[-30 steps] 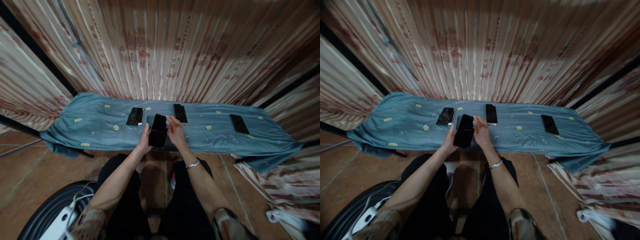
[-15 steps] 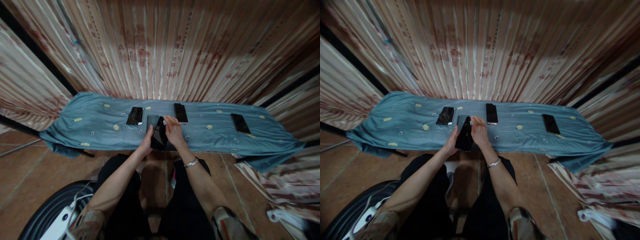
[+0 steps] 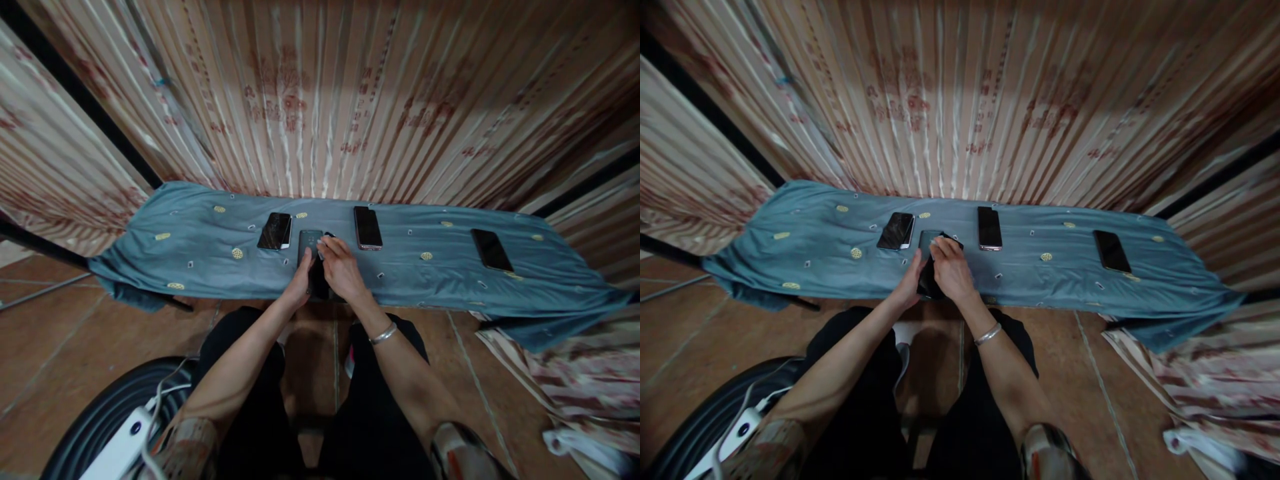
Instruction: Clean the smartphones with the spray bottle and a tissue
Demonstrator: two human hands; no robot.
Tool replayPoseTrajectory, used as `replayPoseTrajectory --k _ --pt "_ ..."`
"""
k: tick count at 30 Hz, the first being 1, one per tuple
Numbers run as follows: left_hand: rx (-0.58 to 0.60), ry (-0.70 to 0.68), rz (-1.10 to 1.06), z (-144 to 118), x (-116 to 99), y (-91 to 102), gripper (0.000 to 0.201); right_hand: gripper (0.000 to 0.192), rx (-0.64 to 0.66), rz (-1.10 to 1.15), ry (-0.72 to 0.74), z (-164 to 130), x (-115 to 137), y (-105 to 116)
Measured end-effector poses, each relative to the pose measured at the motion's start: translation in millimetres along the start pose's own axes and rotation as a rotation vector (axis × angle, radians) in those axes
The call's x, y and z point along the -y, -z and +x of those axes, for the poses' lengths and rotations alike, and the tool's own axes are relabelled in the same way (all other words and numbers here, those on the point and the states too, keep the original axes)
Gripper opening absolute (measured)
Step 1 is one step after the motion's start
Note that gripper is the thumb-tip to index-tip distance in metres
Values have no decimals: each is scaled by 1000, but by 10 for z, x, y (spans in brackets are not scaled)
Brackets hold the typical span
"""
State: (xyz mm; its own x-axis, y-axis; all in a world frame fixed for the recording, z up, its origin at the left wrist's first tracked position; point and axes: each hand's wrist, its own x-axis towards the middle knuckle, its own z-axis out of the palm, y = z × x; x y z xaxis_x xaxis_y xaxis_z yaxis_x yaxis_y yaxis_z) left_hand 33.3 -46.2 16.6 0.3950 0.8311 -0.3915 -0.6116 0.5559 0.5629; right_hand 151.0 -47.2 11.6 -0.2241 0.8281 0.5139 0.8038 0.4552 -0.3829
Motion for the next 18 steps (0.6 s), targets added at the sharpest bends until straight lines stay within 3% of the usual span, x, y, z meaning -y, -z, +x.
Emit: replayPoseTrajectory --k 11,18 --pt "-149 -38 -48 60 -115 11 53 40 70 74 108 -139 278 -40" --pt "-59 -116 -115 82 -230 24 66 38 26 210 136 -180 281 -84"
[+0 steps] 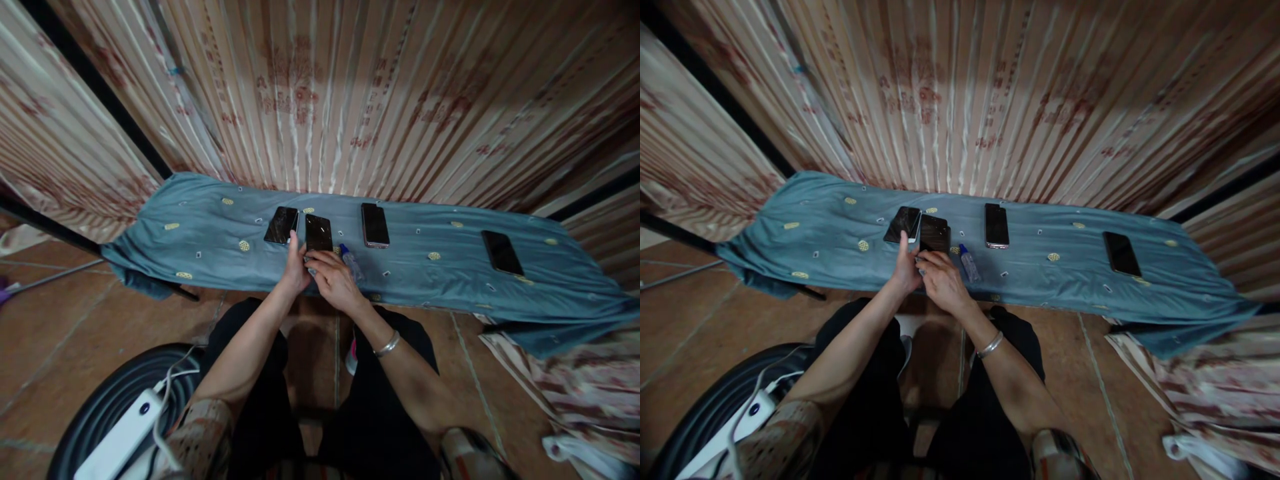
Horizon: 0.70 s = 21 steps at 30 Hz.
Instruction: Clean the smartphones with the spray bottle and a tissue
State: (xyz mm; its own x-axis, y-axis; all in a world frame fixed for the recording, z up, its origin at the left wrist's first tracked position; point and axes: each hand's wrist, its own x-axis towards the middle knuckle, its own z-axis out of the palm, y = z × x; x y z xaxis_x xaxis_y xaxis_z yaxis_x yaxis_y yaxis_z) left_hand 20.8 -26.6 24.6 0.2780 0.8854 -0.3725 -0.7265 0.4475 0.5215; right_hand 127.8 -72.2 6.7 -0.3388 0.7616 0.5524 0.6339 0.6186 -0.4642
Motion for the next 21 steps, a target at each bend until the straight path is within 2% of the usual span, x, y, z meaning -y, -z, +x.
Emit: replayPoseTrajectory --k 9,16,21 --pt "28 -22 -24 3 -121 21 74 36 -1 86 17 -26 -30 9" --pt "57 -20 -31 -7 -175 26 80 34 -13 43 -5 -44 -90 99" --pt "87 -29 -68 -12 -179 15 76 33 -32 24 -9 -61 -144 131"
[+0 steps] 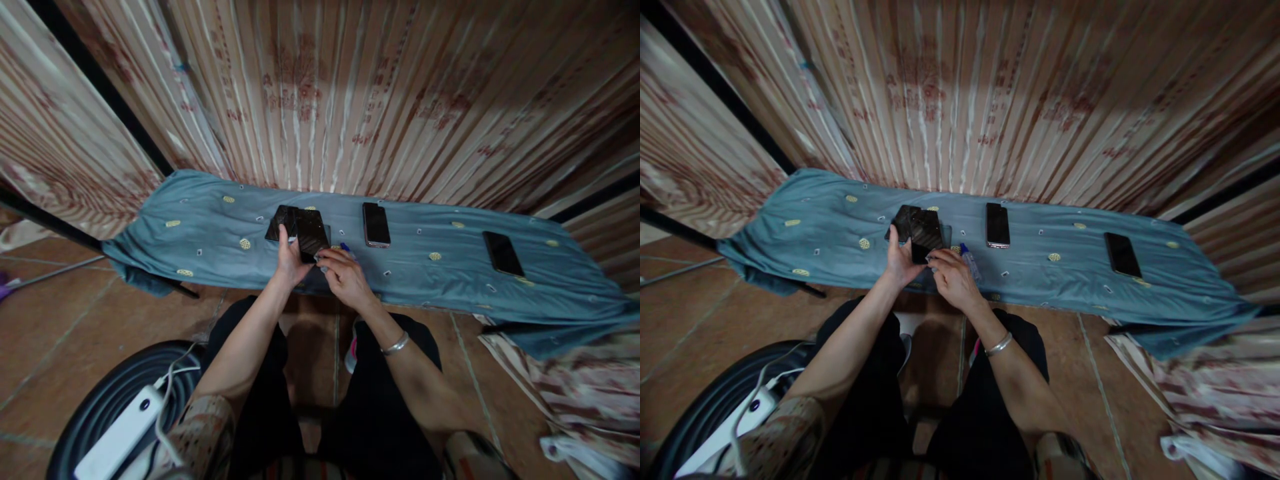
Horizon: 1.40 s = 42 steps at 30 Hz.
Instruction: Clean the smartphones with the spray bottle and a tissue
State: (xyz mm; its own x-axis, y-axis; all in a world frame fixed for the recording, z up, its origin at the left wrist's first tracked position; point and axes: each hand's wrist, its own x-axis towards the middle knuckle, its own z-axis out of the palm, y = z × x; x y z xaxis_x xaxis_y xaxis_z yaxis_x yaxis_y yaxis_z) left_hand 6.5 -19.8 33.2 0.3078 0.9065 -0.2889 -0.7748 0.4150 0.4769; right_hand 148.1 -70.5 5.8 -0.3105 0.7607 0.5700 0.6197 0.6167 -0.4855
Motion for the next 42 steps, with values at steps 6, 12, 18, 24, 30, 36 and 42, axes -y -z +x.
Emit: replayPoseTrajectory --k 6,12,18,24,30,36,42 --pt "-3 3 -9 0 1 0 74 31 -28 -4 -4 -32 -57 9" --pt "-23 24 19 14 21 32 74 30 -46 15 -11 -36 -82 30" --pt "-45 52 64 0 49 36 77 31 -45 2 -43 -35 -118 56" --pt "-14 72 81 -4 74 42 78 32 -53 -20 -54 -33 -137 51" --pt "-3 106 106 -20 97 52 76 33 -78 -64 -61 -38 -182 47" --pt "-9 133 128 -54 112 22 72 34 -95 -69 -83 -40 -225 52" --pt "-18 158 173 -33 147 66 72 37 -108 -85 -113 -41 -251 72"
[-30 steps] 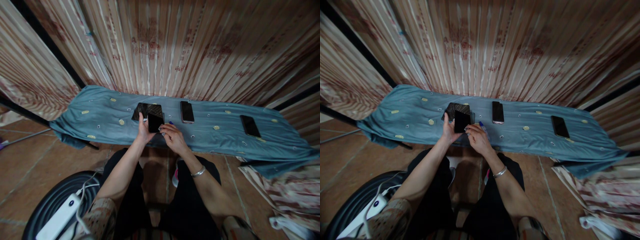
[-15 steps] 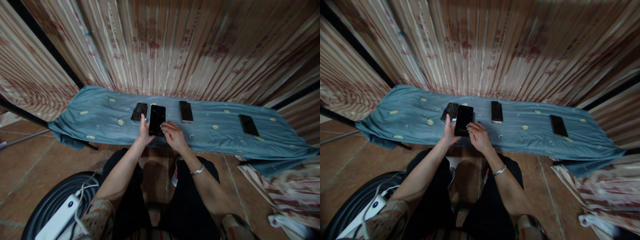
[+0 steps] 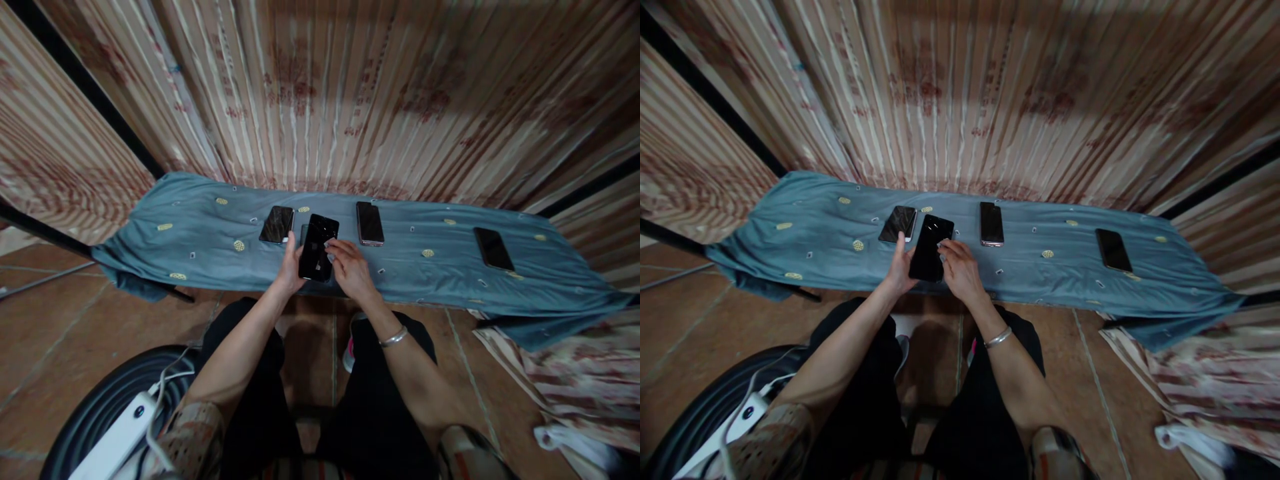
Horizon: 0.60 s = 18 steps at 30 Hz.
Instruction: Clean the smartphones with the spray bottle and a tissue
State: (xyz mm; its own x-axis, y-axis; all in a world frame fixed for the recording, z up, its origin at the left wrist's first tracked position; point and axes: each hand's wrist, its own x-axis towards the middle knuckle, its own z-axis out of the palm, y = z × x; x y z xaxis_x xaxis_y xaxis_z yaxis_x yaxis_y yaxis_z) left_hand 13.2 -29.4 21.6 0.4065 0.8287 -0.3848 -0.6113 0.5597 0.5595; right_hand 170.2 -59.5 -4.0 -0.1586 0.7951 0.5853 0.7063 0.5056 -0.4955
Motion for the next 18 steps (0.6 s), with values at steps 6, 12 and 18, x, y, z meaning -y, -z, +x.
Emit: replayPoseTrajectory --k 6,12,18 --pt "-29 15 40 13 50 29 70 40 3 18 -49 9 -32 8" --pt "37 34 58 2 98 21 69 43 -28 1 -66 11 -71 9" --pt "43 61 29 0 132 4 65 45 -43 15 -92 15 -120 20"
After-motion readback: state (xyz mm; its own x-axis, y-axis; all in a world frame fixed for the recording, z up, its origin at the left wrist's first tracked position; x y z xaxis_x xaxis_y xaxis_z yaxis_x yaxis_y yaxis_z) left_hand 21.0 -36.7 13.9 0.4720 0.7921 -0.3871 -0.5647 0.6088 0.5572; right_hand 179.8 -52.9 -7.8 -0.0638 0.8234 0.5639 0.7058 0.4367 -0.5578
